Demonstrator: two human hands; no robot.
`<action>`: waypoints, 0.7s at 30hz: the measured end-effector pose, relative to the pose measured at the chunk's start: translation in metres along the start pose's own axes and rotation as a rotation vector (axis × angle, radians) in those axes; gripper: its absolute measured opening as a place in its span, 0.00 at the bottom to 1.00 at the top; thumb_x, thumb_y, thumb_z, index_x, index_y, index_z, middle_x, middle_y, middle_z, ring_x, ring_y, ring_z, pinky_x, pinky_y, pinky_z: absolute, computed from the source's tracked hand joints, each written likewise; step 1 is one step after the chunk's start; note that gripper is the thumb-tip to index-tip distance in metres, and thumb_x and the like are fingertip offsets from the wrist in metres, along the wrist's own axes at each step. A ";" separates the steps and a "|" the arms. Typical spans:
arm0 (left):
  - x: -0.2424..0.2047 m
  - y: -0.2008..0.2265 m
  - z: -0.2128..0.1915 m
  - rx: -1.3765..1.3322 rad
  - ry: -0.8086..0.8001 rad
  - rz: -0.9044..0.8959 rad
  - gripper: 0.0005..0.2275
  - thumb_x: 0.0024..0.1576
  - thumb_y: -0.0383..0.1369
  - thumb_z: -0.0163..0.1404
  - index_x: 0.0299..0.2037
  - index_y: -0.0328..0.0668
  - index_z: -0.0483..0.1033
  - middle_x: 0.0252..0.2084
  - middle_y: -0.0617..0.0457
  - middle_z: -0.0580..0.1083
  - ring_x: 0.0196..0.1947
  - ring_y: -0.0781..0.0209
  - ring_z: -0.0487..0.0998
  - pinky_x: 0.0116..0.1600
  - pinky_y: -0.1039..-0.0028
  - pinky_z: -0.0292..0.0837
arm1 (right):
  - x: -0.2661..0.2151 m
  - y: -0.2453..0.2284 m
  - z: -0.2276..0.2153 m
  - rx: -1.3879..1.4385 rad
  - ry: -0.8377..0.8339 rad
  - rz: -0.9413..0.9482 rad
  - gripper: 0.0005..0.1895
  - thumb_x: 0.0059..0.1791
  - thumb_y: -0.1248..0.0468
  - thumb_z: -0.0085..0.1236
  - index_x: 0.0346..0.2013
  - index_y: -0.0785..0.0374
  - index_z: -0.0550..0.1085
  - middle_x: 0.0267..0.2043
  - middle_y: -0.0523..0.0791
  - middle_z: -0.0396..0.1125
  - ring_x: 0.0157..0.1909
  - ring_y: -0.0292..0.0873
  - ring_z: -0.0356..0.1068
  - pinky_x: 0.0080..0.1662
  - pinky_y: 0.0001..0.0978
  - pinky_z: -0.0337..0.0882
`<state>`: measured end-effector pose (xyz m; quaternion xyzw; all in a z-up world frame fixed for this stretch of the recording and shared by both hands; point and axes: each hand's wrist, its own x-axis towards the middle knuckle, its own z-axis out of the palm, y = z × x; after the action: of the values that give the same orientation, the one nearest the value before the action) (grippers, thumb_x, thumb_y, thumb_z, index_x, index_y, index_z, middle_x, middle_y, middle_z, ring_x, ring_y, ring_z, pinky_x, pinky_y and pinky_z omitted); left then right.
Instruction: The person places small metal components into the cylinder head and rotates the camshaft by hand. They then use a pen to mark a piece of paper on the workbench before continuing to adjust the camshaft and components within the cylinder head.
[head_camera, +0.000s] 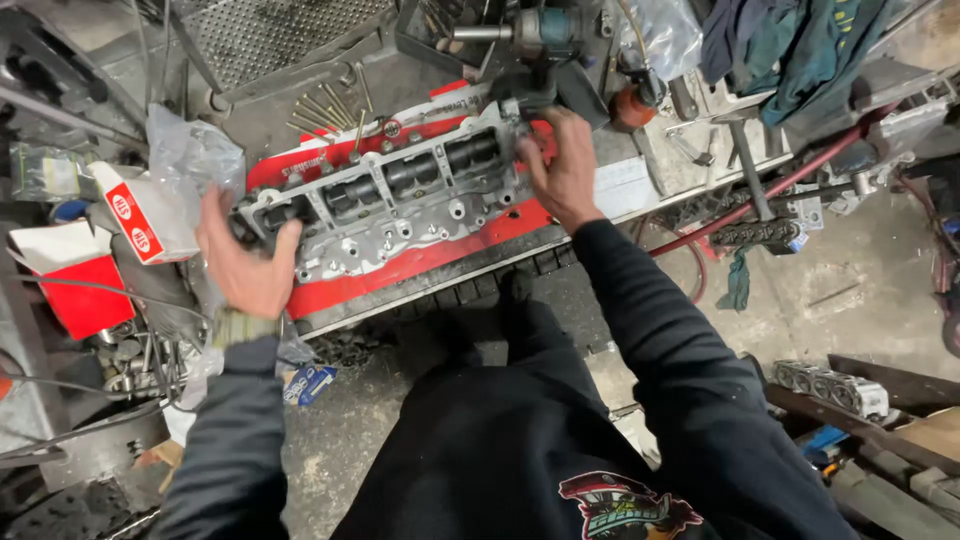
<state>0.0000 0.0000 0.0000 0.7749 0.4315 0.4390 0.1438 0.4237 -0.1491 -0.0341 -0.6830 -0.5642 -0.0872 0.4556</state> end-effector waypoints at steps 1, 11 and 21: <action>-0.011 0.022 -0.010 0.000 -0.002 0.000 0.38 0.59 0.50 0.69 0.73 0.37 0.65 0.61 0.35 0.77 0.61 0.34 0.75 0.65 0.53 0.70 | -0.011 0.021 -0.019 -0.001 0.000 0.002 0.22 0.58 0.51 0.62 0.59 0.61 0.72 0.53 0.53 0.70 0.62 0.62 0.68 0.63 0.53 0.67; -0.095 0.136 0.029 -0.112 -0.289 -0.474 0.08 0.59 0.32 0.65 0.47 0.55 0.86 0.34 0.58 0.83 0.39 0.57 0.85 0.52 0.65 0.78 | -0.079 0.293 -0.123 -0.865 -0.547 0.564 0.15 0.53 0.52 0.62 0.48 0.57 0.75 0.51 0.46 0.64 0.37 0.65 0.79 0.38 0.63 0.80; -0.093 0.216 0.099 -0.229 -0.391 -0.495 0.06 0.57 0.32 0.64 0.44 0.54 0.89 0.32 0.55 0.84 0.36 0.57 0.86 0.45 0.66 0.79 | -0.056 0.299 -0.122 -0.890 -0.791 0.483 0.20 0.56 0.56 0.46 0.42 0.62 0.84 0.51 0.52 0.75 0.42 0.66 0.80 0.42 0.58 0.80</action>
<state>0.1743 -0.1845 0.0213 0.6951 0.5185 0.2794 0.4122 0.7071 -0.2605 -0.1565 -0.8952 -0.4295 0.0505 -0.1073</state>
